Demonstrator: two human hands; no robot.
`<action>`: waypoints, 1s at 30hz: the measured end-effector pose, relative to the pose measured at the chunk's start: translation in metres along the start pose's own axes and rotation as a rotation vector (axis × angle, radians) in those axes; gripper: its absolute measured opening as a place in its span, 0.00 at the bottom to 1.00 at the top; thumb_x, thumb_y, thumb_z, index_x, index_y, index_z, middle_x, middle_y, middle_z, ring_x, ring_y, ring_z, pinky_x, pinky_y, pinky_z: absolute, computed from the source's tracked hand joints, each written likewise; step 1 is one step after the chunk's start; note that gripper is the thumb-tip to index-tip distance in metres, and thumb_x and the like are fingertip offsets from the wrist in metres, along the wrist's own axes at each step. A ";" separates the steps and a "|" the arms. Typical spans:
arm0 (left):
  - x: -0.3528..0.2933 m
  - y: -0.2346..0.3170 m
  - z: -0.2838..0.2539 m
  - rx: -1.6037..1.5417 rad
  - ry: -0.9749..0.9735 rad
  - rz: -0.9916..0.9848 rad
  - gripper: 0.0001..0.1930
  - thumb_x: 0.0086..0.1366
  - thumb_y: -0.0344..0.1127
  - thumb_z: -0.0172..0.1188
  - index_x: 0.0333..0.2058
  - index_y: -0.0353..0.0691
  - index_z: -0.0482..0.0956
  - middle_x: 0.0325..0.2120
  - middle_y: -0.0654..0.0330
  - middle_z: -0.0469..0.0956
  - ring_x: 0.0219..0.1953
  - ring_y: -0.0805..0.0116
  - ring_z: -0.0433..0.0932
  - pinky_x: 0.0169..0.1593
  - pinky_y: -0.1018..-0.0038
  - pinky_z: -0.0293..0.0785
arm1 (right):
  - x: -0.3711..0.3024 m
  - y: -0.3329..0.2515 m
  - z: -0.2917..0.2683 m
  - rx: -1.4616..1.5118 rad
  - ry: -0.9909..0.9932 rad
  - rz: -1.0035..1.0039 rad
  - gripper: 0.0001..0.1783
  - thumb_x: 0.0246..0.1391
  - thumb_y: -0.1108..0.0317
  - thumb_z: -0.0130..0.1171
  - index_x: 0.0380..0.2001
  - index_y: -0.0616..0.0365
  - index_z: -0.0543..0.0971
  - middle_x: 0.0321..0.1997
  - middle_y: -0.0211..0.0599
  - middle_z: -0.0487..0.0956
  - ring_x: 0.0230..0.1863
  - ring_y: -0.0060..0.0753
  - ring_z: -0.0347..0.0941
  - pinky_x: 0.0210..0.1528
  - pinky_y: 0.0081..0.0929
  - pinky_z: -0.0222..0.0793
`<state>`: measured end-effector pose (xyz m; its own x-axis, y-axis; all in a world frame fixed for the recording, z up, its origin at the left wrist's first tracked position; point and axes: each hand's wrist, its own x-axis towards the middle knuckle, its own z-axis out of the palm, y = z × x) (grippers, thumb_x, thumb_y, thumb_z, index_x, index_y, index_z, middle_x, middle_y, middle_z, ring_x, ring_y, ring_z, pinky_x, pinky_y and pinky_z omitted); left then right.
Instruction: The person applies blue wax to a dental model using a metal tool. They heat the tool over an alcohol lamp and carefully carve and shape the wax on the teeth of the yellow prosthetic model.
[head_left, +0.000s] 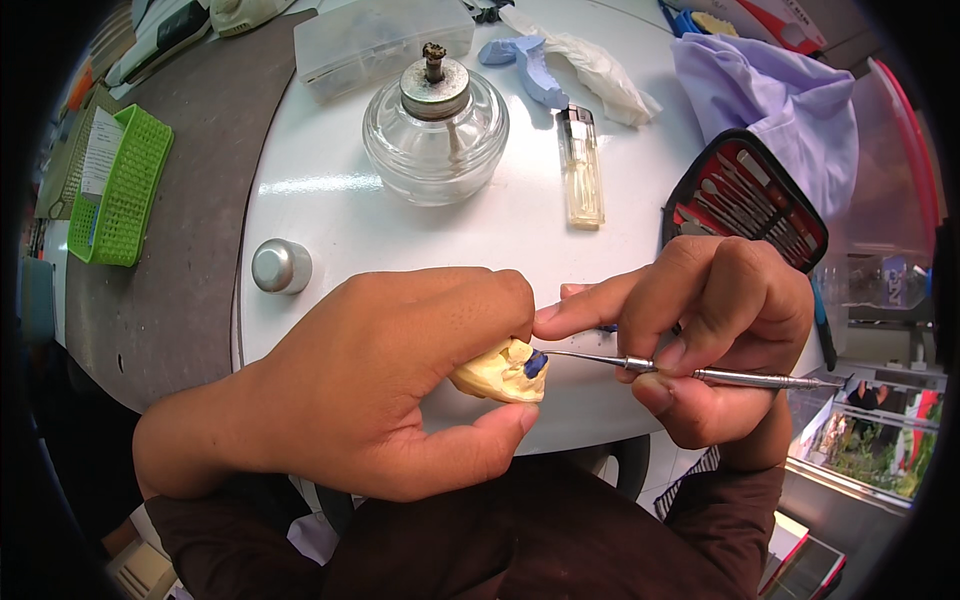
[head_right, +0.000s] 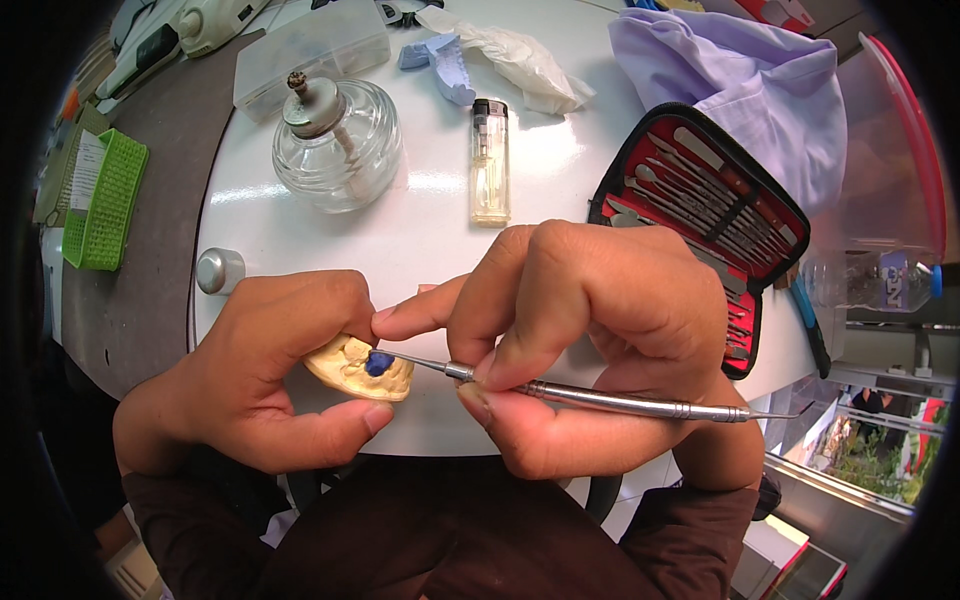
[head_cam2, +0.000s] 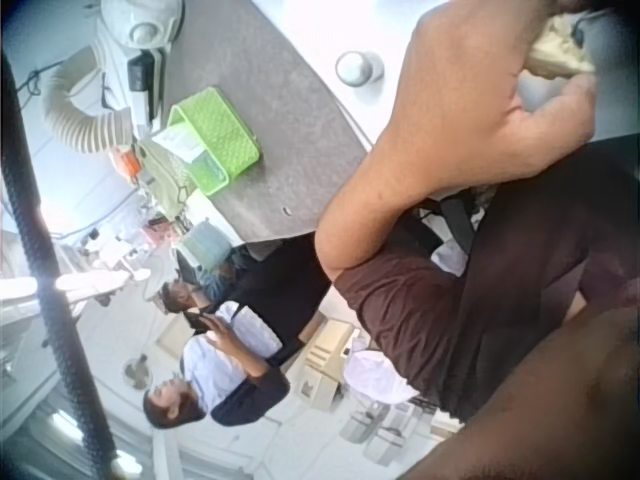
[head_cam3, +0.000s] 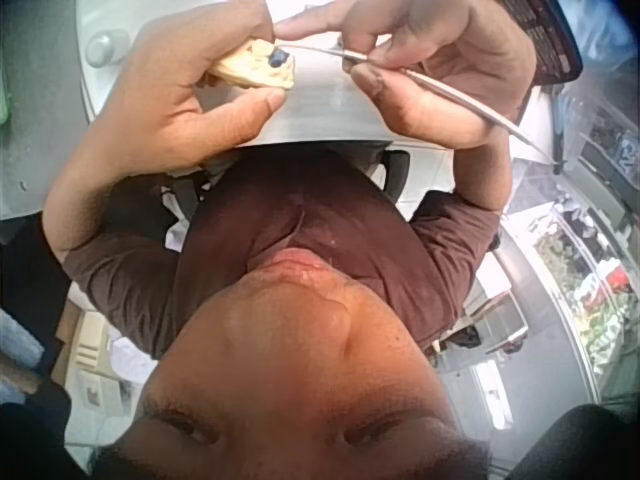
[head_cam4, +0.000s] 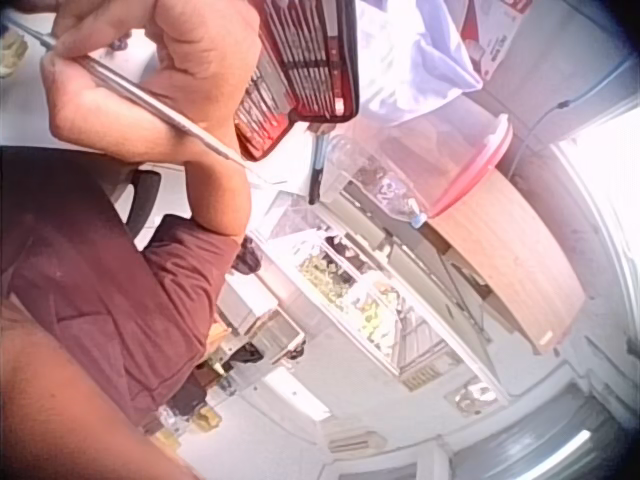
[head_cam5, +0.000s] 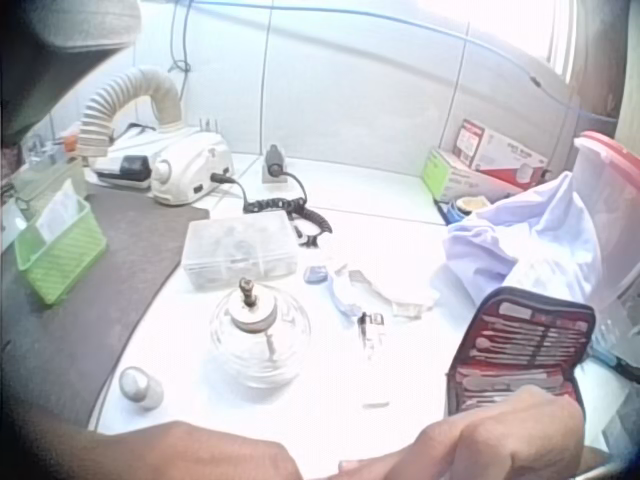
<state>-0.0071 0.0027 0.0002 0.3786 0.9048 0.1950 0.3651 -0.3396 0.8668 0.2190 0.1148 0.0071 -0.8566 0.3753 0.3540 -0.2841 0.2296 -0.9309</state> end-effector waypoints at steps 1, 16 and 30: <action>0.000 0.000 0.000 0.001 0.000 0.000 0.16 0.53 0.38 0.69 0.29 0.33 0.73 0.22 0.56 0.69 0.21 0.62 0.69 0.25 0.70 0.61 | 0.000 0.000 0.000 0.001 -0.003 0.000 0.14 0.47 0.81 0.65 0.26 0.59 0.68 0.26 0.43 0.75 0.44 0.68 0.81 0.52 0.60 0.79; 0.002 0.003 -0.001 -0.003 -0.011 -0.011 0.15 0.54 0.39 0.67 0.30 0.33 0.74 0.23 0.56 0.71 0.23 0.60 0.72 0.27 0.70 0.64 | 0.005 0.002 -0.003 -0.091 0.256 -0.082 0.21 0.49 0.67 0.74 0.28 0.53 0.67 0.24 0.31 0.70 0.28 0.29 0.68 0.30 0.23 0.66; 0.003 0.002 0.001 -0.004 0.014 -0.001 0.14 0.55 0.35 0.69 0.35 0.34 0.75 0.27 0.56 0.73 0.28 0.60 0.74 0.32 0.70 0.67 | 0.012 0.011 0.001 -0.155 0.378 0.023 0.21 0.63 0.60 0.59 0.51 0.66 0.73 0.42 0.45 0.81 0.39 0.24 0.74 0.32 0.17 0.67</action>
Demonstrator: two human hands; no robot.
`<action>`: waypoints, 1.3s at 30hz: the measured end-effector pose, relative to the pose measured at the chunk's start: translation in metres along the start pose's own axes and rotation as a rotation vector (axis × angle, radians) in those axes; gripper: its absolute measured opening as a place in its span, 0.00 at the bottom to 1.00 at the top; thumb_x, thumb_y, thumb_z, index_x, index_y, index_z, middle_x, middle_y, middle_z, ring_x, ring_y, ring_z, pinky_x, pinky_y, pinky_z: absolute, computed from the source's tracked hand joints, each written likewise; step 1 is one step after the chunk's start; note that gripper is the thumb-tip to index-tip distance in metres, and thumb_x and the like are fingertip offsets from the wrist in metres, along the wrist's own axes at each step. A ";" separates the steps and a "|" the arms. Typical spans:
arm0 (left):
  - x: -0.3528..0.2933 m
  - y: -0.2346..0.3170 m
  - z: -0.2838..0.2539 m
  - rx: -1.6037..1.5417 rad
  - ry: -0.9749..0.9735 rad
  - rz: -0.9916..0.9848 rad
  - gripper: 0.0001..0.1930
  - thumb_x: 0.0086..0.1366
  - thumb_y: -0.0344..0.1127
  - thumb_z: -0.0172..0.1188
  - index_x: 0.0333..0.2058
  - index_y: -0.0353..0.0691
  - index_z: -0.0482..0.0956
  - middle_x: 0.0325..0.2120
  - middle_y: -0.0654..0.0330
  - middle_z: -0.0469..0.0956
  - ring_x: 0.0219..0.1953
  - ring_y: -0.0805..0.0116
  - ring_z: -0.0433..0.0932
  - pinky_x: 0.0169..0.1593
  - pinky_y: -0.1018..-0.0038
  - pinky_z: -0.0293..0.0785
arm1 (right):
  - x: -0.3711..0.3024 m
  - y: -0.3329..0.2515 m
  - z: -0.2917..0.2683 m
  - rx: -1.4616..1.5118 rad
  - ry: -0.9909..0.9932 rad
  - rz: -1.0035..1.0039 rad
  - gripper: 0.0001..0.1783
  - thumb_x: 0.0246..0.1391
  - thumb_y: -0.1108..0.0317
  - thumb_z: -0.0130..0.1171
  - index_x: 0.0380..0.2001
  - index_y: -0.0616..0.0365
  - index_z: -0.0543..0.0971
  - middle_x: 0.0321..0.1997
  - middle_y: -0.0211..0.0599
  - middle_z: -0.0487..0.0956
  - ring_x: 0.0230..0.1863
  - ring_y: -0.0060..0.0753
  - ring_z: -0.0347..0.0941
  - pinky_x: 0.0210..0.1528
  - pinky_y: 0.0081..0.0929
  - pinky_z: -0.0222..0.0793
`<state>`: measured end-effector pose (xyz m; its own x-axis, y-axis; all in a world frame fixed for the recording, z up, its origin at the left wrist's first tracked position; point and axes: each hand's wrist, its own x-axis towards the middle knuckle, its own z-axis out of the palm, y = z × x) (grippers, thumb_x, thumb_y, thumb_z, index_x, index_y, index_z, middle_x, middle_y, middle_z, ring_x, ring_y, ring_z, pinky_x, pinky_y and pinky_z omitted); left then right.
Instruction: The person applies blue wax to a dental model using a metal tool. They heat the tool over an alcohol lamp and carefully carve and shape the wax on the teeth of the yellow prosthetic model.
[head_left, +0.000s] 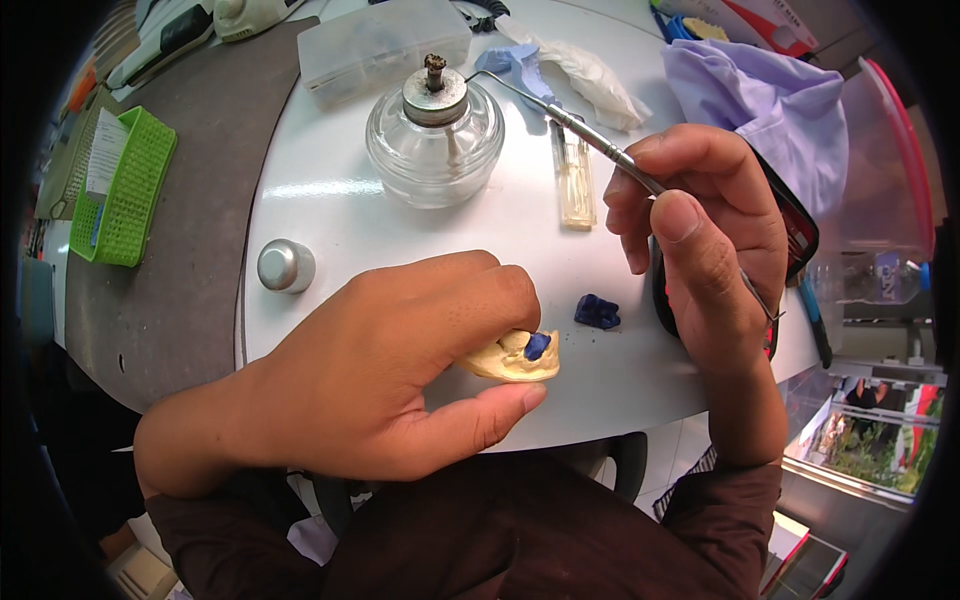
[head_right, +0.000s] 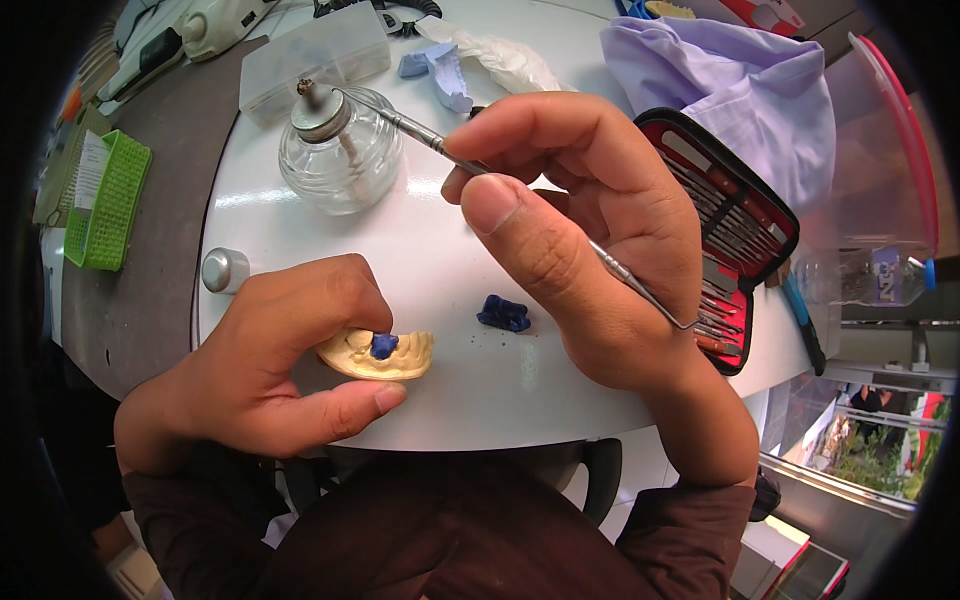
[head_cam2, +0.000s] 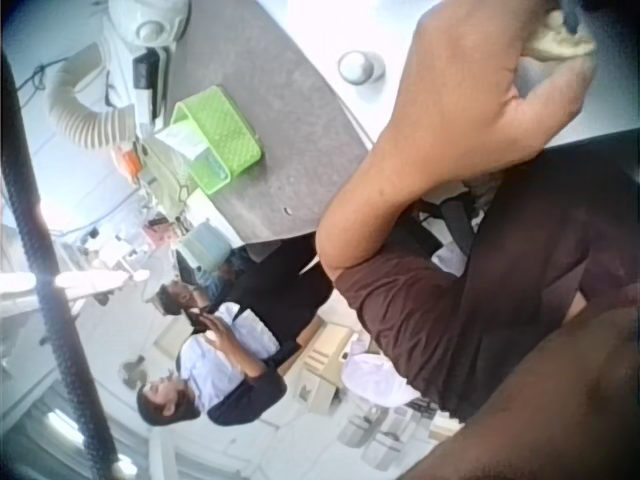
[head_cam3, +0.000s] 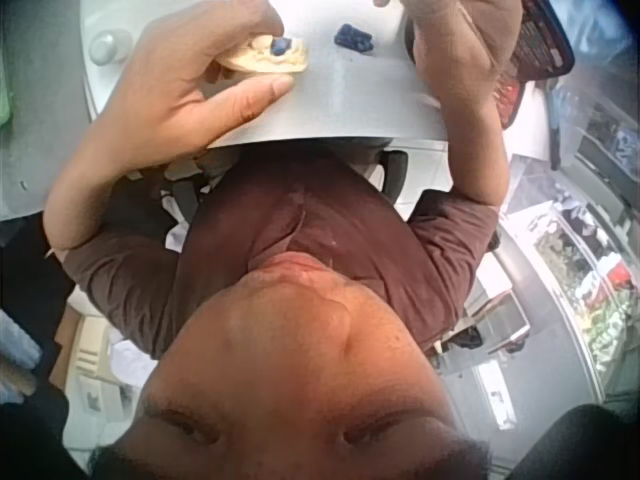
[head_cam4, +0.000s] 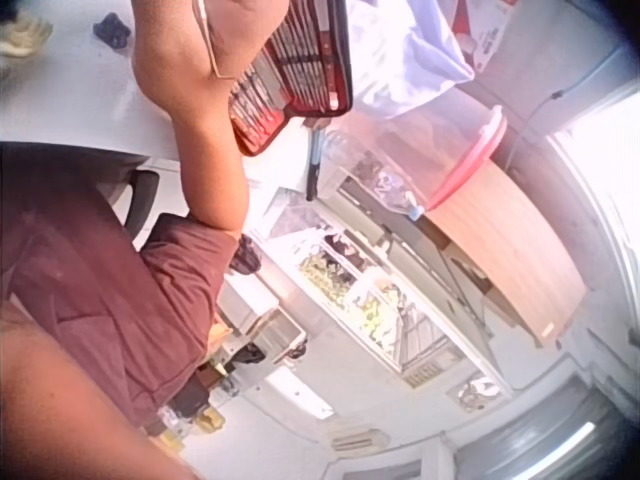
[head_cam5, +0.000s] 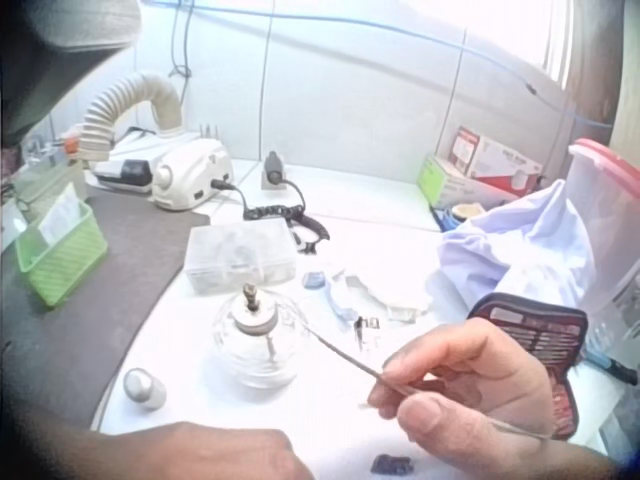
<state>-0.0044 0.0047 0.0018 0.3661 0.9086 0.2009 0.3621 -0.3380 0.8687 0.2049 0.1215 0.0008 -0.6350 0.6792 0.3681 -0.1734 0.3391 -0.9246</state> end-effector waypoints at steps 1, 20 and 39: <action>-0.001 0.000 0.001 -0.007 0.013 -0.007 0.15 0.56 0.35 0.70 0.35 0.34 0.75 0.28 0.55 0.74 0.29 0.60 0.74 0.33 0.70 0.68 | 0.000 0.003 -0.001 -0.010 -0.016 -0.018 0.20 0.64 0.60 0.59 0.51 0.64 0.72 0.42 0.44 0.80 0.40 0.24 0.74 0.33 0.17 0.68; -0.003 -0.002 0.003 0.033 0.030 -0.007 0.15 0.55 0.34 0.75 0.35 0.37 0.77 0.32 0.57 0.75 0.31 0.65 0.75 0.34 0.73 0.69 | 0.000 0.001 0.004 -0.054 -0.106 -0.013 0.25 0.64 0.64 0.58 0.60 0.67 0.71 0.56 0.54 0.79 0.50 0.34 0.79 0.38 0.21 0.73; -0.003 -0.004 0.002 0.019 0.022 -0.013 0.15 0.56 0.32 0.74 0.36 0.37 0.76 0.34 0.59 0.76 0.31 0.70 0.75 0.32 0.76 0.71 | 0.000 0.001 0.003 -0.052 -0.120 -0.001 0.25 0.65 0.65 0.56 0.61 0.68 0.71 0.57 0.56 0.78 0.51 0.35 0.79 0.39 0.22 0.73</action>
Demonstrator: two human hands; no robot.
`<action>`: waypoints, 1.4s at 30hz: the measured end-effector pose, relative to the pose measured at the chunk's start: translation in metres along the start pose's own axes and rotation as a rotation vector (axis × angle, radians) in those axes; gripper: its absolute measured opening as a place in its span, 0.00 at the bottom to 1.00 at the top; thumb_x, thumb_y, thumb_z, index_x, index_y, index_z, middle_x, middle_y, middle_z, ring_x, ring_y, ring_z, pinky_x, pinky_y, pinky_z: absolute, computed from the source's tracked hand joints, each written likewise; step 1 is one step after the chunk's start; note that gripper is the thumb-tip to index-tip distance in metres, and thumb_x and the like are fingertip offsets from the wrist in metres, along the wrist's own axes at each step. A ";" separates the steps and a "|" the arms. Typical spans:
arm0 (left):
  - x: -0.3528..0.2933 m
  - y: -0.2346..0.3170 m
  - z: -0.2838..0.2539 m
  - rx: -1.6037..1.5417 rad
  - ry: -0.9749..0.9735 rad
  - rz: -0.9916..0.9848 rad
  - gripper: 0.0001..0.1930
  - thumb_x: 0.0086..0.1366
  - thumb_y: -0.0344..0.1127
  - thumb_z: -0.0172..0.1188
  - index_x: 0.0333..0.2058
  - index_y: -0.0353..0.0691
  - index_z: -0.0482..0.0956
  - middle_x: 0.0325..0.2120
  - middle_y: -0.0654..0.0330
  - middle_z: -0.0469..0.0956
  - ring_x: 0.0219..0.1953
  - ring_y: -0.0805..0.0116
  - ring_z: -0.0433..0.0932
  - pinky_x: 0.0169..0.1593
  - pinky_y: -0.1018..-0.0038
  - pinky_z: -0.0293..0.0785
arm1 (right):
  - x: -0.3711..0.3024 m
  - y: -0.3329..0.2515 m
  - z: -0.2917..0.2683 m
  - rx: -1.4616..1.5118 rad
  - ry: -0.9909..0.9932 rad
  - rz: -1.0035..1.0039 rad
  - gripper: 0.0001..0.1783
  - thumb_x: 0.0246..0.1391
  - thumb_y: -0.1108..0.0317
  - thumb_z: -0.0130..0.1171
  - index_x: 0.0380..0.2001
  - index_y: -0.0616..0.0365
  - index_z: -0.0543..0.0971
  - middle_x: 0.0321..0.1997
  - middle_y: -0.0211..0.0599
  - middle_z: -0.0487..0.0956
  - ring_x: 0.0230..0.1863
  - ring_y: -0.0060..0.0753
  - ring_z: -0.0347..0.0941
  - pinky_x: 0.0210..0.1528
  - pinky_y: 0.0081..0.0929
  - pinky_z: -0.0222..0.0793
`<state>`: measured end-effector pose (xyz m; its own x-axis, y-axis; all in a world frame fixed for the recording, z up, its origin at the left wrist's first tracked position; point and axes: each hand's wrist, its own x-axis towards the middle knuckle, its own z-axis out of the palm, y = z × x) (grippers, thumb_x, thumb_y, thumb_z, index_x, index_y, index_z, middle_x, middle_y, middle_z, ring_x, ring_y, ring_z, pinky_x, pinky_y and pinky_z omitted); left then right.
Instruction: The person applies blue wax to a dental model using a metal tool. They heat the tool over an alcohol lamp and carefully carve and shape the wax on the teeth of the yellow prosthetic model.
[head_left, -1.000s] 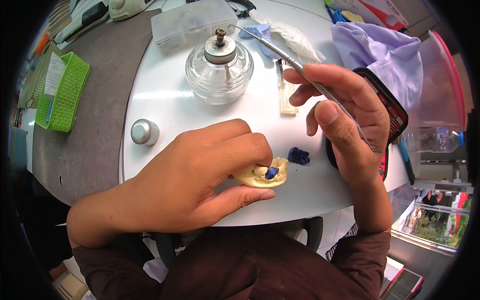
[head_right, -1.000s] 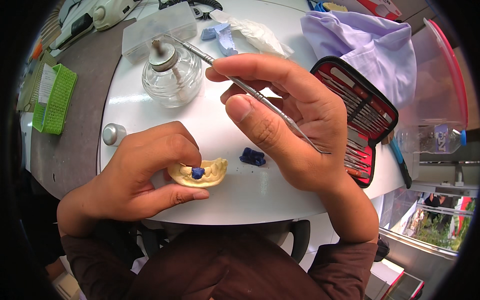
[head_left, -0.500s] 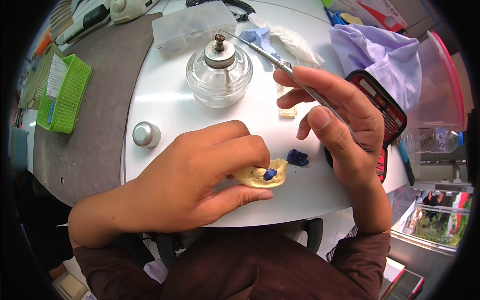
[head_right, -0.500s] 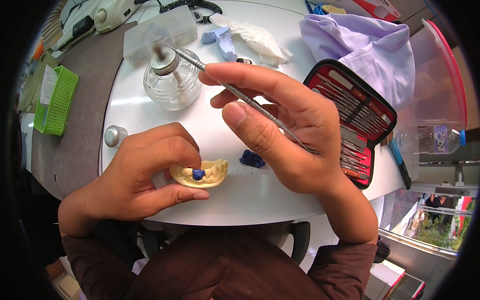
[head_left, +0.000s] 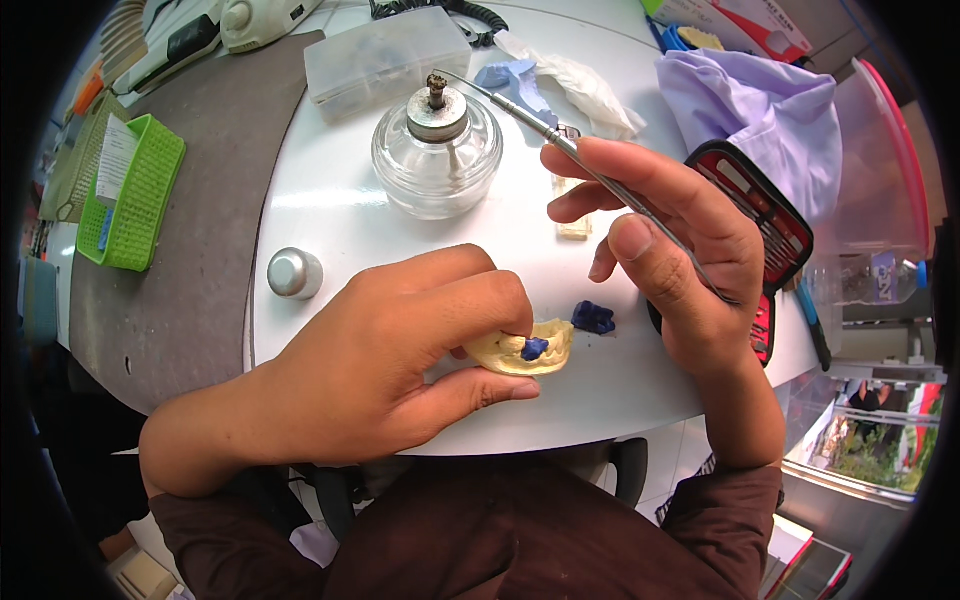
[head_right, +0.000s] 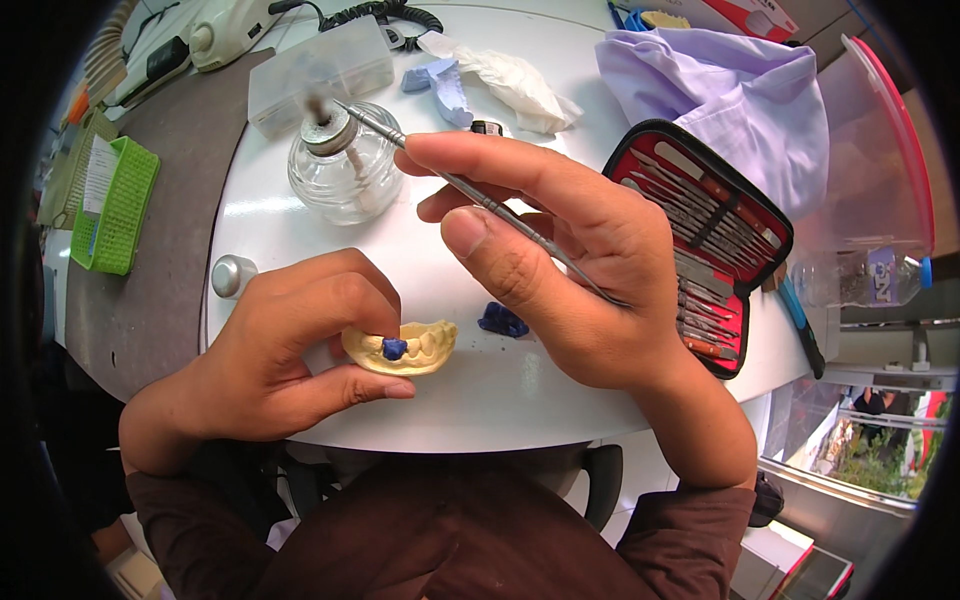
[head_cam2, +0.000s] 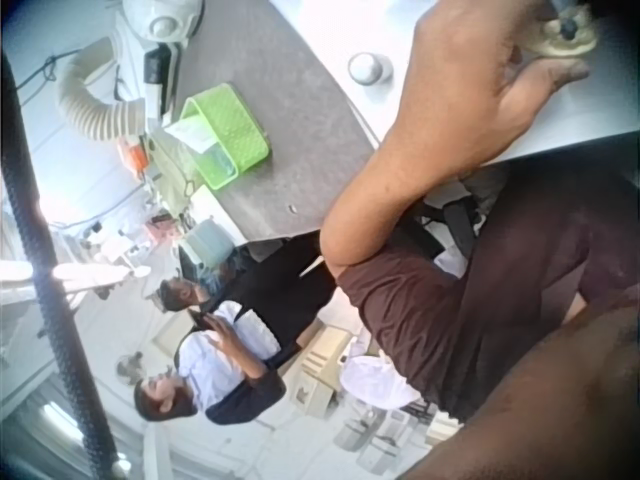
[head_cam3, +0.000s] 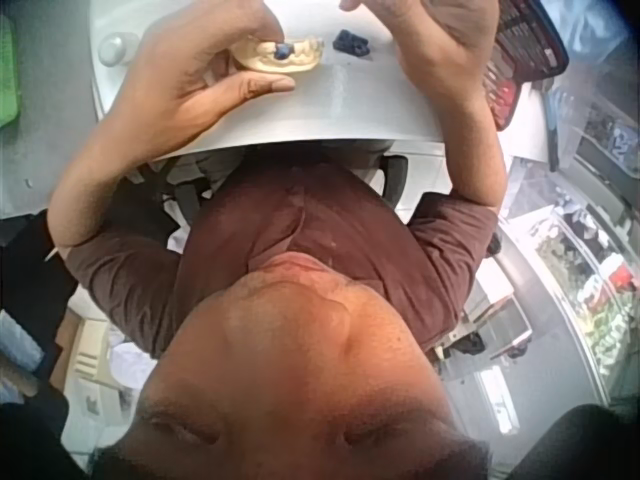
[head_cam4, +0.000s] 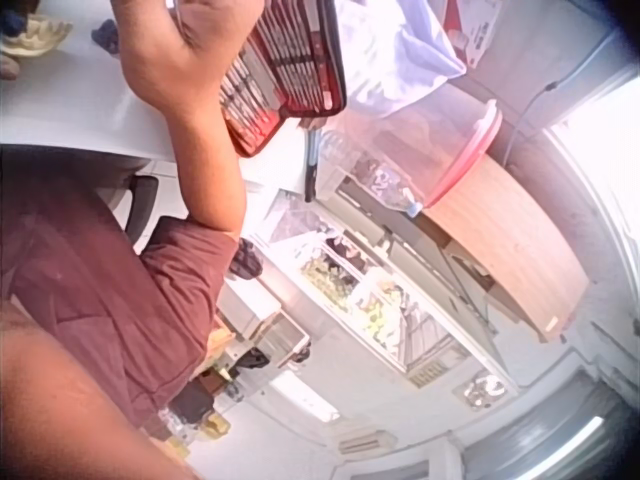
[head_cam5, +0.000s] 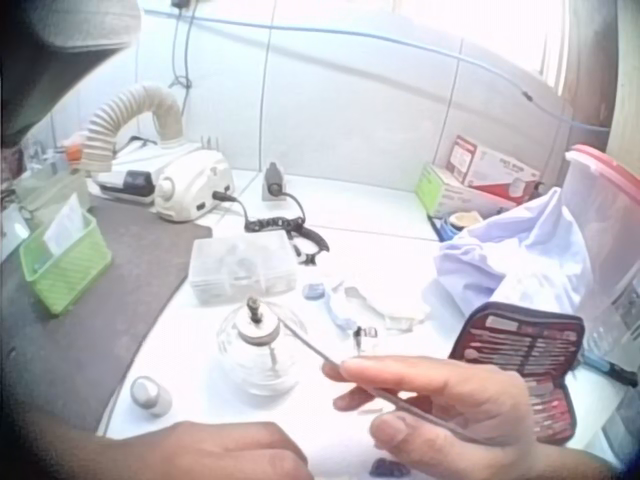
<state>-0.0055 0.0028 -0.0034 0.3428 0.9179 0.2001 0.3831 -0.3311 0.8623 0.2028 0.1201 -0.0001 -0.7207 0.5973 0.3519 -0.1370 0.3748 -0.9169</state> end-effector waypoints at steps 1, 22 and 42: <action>0.000 0.000 0.000 -0.003 -0.002 -0.002 0.15 0.56 0.32 0.74 0.36 0.37 0.76 0.34 0.59 0.76 0.31 0.70 0.75 0.32 0.77 0.71 | 0.000 0.000 0.000 0.000 -0.001 0.000 0.25 0.65 0.65 0.56 0.61 0.68 0.71 0.57 0.56 0.78 0.51 0.35 0.79 0.39 0.22 0.73; 0.000 0.002 -0.002 0.023 -0.005 0.000 0.15 0.55 0.33 0.74 0.35 0.37 0.76 0.34 0.58 0.76 0.32 0.69 0.75 0.33 0.76 0.70 | -0.003 -0.005 -0.012 0.039 0.080 -0.075 0.16 0.58 0.70 0.62 0.48 0.63 0.73 0.45 0.51 0.80 0.40 0.31 0.77 0.35 0.20 0.70; 0.001 0.005 0.001 0.030 0.008 -0.051 0.17 0.52 0.33 0.76 0.34 0.36 0.77 0.31 0.55 0.78 0.33 0.63 0.77 0.37 0.72 0.70 | -0.003 -0.011 -0.071 0.009 -0.226 0.134 0.21 0.40 0.80 0.71 0.16 0.54 0.65 0.17 0.26 0.72 0.19 0.12 0.66 0.22 0.13 0.56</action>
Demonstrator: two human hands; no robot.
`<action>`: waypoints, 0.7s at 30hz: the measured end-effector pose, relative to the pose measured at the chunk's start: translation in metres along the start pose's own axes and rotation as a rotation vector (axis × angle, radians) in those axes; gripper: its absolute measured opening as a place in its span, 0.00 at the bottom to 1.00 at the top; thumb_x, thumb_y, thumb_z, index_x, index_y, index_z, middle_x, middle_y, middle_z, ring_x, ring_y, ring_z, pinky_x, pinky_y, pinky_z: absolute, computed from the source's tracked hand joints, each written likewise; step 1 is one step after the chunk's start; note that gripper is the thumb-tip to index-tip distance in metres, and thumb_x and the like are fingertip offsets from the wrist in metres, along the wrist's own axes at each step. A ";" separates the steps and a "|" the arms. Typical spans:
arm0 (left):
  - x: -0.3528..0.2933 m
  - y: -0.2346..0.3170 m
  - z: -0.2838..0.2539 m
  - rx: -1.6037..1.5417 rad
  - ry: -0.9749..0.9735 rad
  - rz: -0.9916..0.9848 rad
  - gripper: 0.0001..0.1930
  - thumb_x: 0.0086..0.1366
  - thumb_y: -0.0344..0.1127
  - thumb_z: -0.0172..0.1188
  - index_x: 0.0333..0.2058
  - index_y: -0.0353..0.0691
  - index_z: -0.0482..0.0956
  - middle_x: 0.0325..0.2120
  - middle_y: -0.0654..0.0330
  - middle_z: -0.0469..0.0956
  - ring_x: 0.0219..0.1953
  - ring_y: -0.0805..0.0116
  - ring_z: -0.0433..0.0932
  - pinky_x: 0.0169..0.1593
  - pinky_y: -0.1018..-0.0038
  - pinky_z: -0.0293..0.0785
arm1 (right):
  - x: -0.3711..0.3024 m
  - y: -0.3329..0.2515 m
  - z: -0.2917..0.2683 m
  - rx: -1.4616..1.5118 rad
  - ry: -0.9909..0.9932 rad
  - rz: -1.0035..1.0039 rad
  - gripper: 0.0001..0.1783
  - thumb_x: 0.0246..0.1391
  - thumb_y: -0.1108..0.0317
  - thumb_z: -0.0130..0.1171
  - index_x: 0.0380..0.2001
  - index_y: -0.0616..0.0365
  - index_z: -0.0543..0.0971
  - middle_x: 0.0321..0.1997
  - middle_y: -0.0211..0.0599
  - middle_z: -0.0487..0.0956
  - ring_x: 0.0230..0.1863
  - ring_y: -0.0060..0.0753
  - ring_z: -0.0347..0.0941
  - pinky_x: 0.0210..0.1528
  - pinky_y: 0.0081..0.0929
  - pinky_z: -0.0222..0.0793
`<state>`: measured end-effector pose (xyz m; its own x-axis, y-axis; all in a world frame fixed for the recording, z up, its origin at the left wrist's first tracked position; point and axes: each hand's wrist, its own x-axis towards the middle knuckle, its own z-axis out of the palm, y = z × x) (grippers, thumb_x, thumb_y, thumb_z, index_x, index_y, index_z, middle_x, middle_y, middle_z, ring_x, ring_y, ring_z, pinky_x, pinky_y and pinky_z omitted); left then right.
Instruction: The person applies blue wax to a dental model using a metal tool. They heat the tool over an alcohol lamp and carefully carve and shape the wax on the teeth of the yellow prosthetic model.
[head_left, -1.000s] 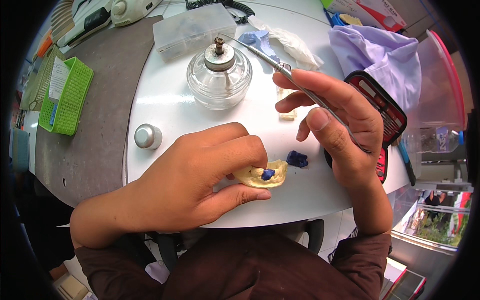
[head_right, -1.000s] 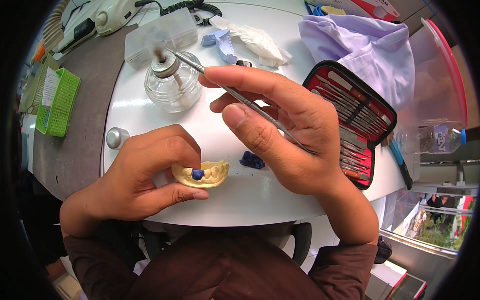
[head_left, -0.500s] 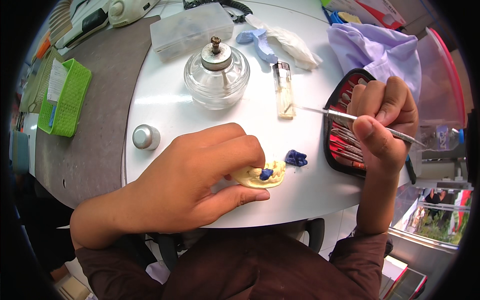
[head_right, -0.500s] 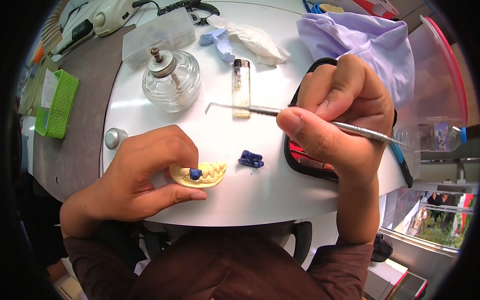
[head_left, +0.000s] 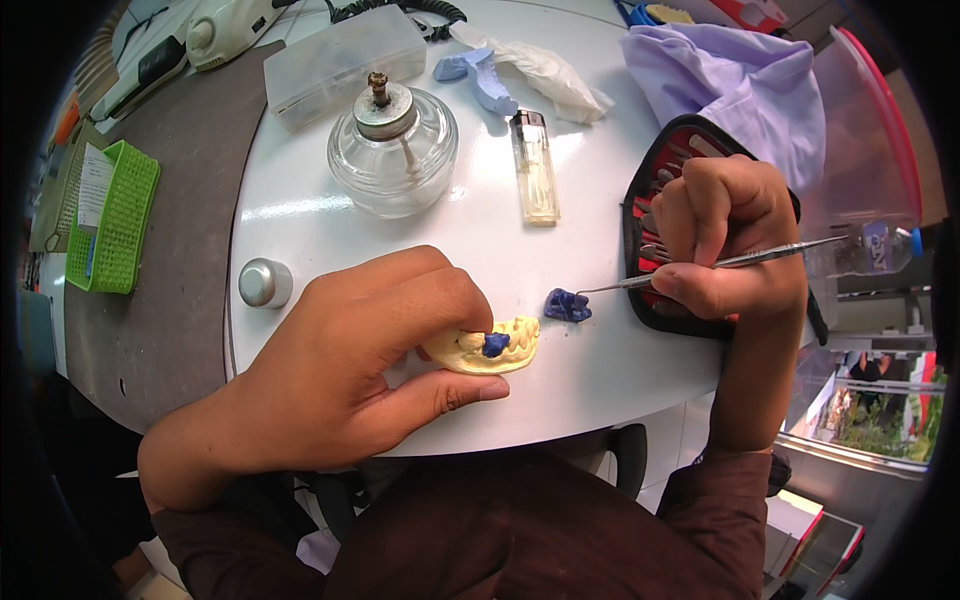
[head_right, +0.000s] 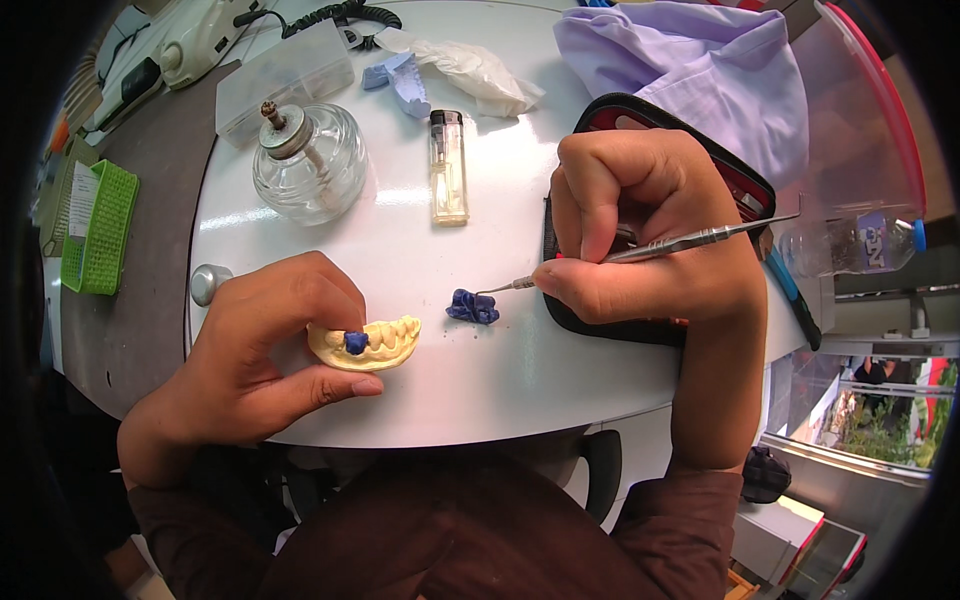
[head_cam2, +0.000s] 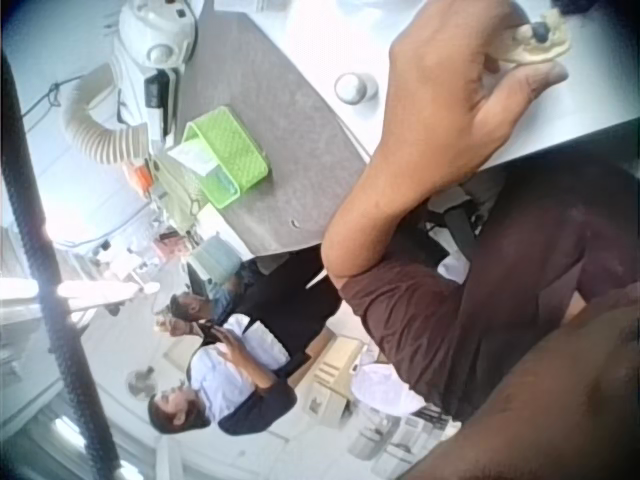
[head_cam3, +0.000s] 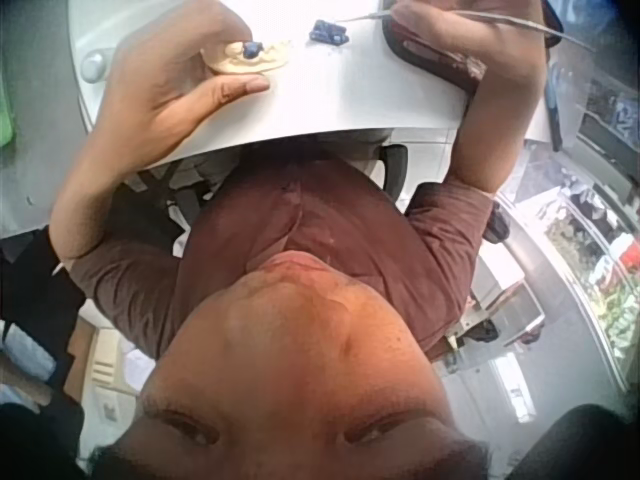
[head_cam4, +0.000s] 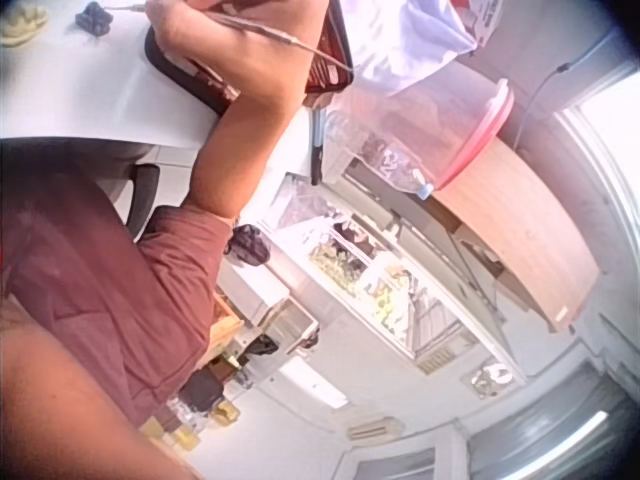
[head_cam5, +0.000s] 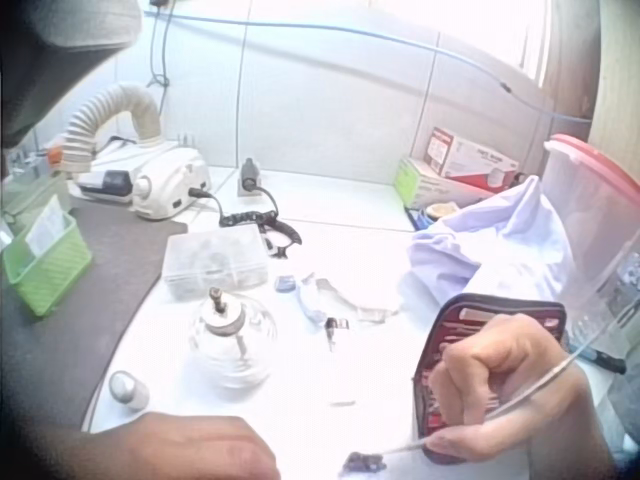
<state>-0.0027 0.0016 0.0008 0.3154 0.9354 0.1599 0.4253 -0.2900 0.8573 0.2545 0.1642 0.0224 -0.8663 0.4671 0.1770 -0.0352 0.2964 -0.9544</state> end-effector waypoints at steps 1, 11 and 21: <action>0.000 0.000 0.000 -0.004 0.003 0.000 0.17 0.52 0.33 0.76 0.34 0.36 0.77 0.31 0.55 0.78 0.33 0.63 0.77 0.36 0.72 0.70 | 0.000 -0.001 0.001 -0.013 0.004 0.018 0.21 0.40 0.80 0.71 0.16 0.54 0.65 0.17 0.26 0.72 0.19 0.12 0.65 0.22 0.13 0.57; 0.000 0.001 0.000 -0.005 -0.006 0.019 0.17 0.52 0.33 0.76 0.34 0.36 0.77 0.31 0.55 0.78 0.33 0.63 0.77 0.36 0.72 0.70 | 0.002 0.002 -0.001 -0.074 -0.041 0.080 0.20 0.39 0.79 0.71 0.16 0.54 0.67 0.19 0.25 0.71 0.21 0.14 0.65 0.25 0.15 0.58; -0.001 0.000 -0.002 -0.016 -0.005 0.035 0.16 0.52 0.32 0.76 0.36 0.35 0.78 0.30 0.55 0.78 0.32 0.62 0.78 0.36 0.71 0.71 | 0.001 -0.014 0.018 0.210 0.228 0.018 0.07 0.44 0.73 0.64 0.24 0.62 0.76 0.20 0.30 0.74 0.21 0.15 0.66 0.24 0.14 0.57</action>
<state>-0.0044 0.0011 0.0012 0.3343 0.9236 0.1878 0.4001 -0.3195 0.8590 0.2451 0.1459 0.0319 -0.7341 0.6529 0.1863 -0.1440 0.1185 -0.9825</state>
